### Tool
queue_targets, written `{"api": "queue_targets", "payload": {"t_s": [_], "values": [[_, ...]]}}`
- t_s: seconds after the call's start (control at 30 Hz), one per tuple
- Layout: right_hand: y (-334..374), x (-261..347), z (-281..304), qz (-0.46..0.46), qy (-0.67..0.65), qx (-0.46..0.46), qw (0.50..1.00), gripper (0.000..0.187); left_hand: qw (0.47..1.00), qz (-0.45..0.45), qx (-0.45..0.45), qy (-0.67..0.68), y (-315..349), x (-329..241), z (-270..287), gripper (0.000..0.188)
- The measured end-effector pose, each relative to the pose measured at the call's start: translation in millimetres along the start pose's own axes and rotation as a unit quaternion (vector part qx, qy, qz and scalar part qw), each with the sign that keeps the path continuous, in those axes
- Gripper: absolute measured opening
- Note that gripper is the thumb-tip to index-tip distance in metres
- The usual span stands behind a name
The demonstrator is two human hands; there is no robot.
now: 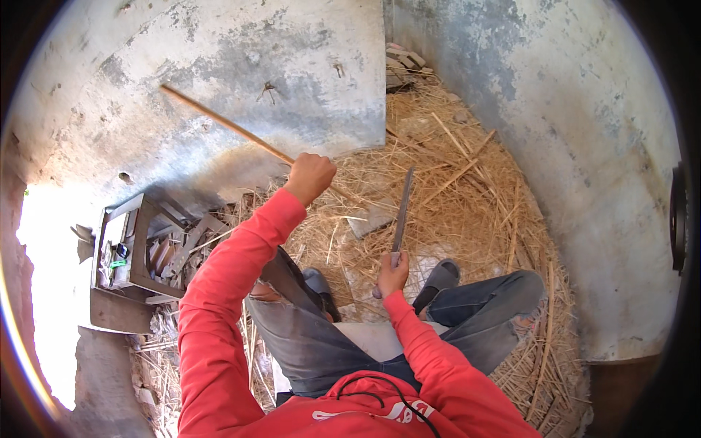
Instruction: The person peels the outer layer from a thin bamboo shoot using a small green blade and their hands, then scrapes the surface of the shoot with a metal blade while holding it upright.
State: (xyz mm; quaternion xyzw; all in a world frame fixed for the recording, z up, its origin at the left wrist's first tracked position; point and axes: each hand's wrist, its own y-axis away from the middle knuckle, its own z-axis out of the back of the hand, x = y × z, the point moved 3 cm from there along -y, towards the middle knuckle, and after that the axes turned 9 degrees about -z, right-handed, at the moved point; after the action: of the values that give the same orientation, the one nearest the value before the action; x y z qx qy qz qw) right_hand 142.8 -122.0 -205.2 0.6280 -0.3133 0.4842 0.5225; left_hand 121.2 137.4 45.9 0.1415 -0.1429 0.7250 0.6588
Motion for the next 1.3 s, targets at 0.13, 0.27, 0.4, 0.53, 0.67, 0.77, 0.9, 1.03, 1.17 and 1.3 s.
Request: {"api": "queue_targets", "payload": {"t_s": [0.13,0.27,0.4,0.53,0.67,0.77,0.9,1.03,1.17,1.3], "values": [[-8,-17,-3,0.018,0.031,-0.014,0.999,0.03,1.0,-0.012,0.016,-0.022,-27,-16,-24,0.015],[0,-20,-10,-0.02,0.047,0.008,0.999,0.037,0.999,-0.005,-0.04,-0.024,-36,-15,-33,0.018],[-6,-39,-8,-0.027,0.059,-0.001,0.998,0.043,0.993,-0.064,-0.018,-0.095,-51,-22,3,0.013],[-19,-52,0,0.002,0.063,-0.037,0.997,0.042,0.847,0.004,-0.532,-0.01,-7,-21,73,0.071],[-6,-49,-13,0.0,0.078,-0.027,0.997,0.04,0.669,0.349,-0.634,0.171,59,15,61,0.094],[-1,-43,-14,-0.039,0.053,0.005,0.998,0.038,0.582,0.291,-0.61,0.452,43,20,47,0.07],[-3,-40,-10,-0.031,0.072,0.018,0.997,0.036,0.523,0.21,-0.585,0.583,0,17,45,0.059],[3,-18,-12,0.002,0.127,0.041,0.991,0.036,0.479,0.145,-0.611,0.614,-22,14,50,0.065],[9,9,-9,0.09,0.182,0.06,0.977,0.038,0.463,0.188,-0.627,0.598,-34,12,63,0.067],[7,19,-13,0.09,0.182,0.099,0.974,0.04,0.472,0.229,-0.651,0.548,-46,15,60,0.062]]}}
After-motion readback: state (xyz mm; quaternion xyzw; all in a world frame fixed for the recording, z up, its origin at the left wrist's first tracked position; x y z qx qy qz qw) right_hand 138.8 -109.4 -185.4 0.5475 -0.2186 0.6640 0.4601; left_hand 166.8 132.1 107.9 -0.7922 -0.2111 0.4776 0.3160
